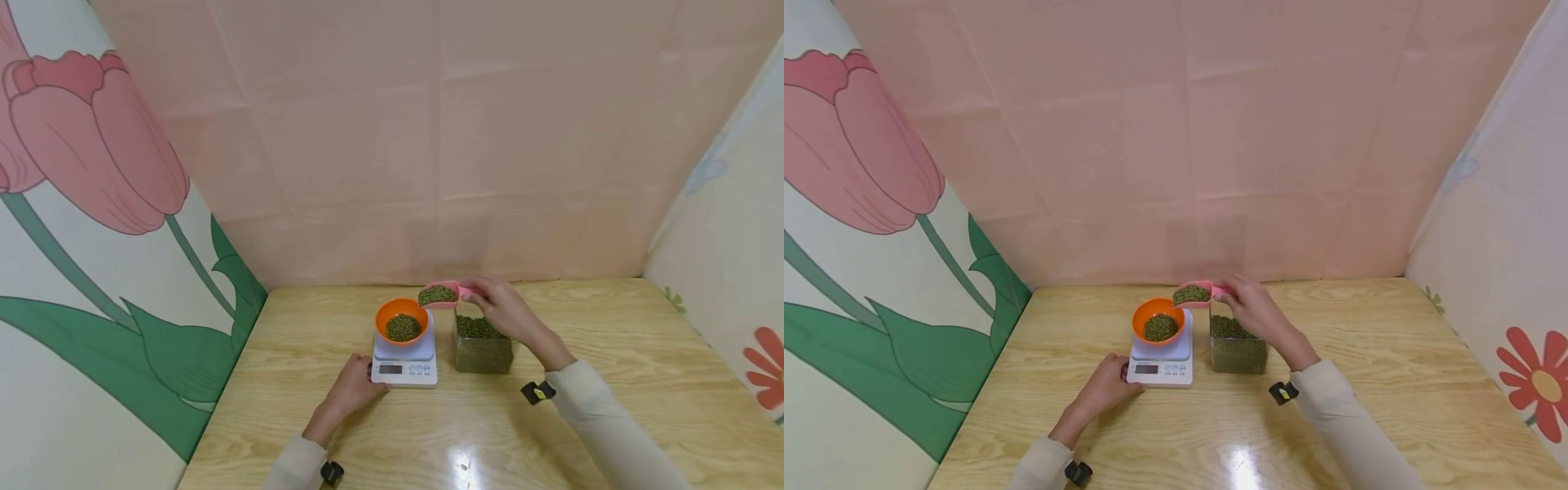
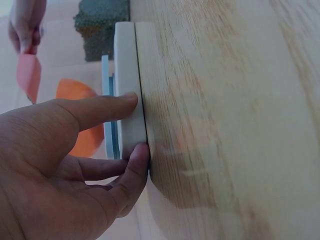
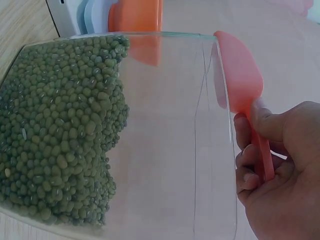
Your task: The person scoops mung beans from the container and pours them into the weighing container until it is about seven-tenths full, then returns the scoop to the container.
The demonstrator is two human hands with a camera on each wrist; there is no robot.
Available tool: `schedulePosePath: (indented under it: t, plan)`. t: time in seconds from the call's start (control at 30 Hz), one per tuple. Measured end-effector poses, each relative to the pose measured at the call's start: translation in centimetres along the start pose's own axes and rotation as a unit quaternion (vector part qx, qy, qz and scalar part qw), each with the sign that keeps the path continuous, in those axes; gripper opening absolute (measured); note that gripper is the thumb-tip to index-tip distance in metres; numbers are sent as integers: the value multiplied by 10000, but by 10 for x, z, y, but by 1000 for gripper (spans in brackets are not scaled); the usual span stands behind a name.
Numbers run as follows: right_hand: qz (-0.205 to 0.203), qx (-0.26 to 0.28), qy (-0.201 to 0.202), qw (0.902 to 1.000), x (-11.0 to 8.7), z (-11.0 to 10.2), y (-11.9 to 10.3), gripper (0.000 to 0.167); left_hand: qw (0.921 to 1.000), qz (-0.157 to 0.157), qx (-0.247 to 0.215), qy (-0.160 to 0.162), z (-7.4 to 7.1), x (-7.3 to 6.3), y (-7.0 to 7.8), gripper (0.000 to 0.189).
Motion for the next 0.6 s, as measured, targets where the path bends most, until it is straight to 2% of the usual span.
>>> schedulePosePath:
  t: [0.43,0.6]
  plan:
    - [-204,-53,13,9998,5,6,-4,22,10000,-68,7,-5,0,0,1,44]
    - [-166,25,-78,9998,6,11,-5,22,9999,-93,37,2,0,-1,0,45]
Point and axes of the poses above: each hand's wrist, its own x-axis towards the middle knuckle, its own z-axis out of the palm, y = z × x, the point moved 6 cm from there along x, towards the middle knuckle, and after that the axes turned 7 degrees about -z, right-handed, at the moved point
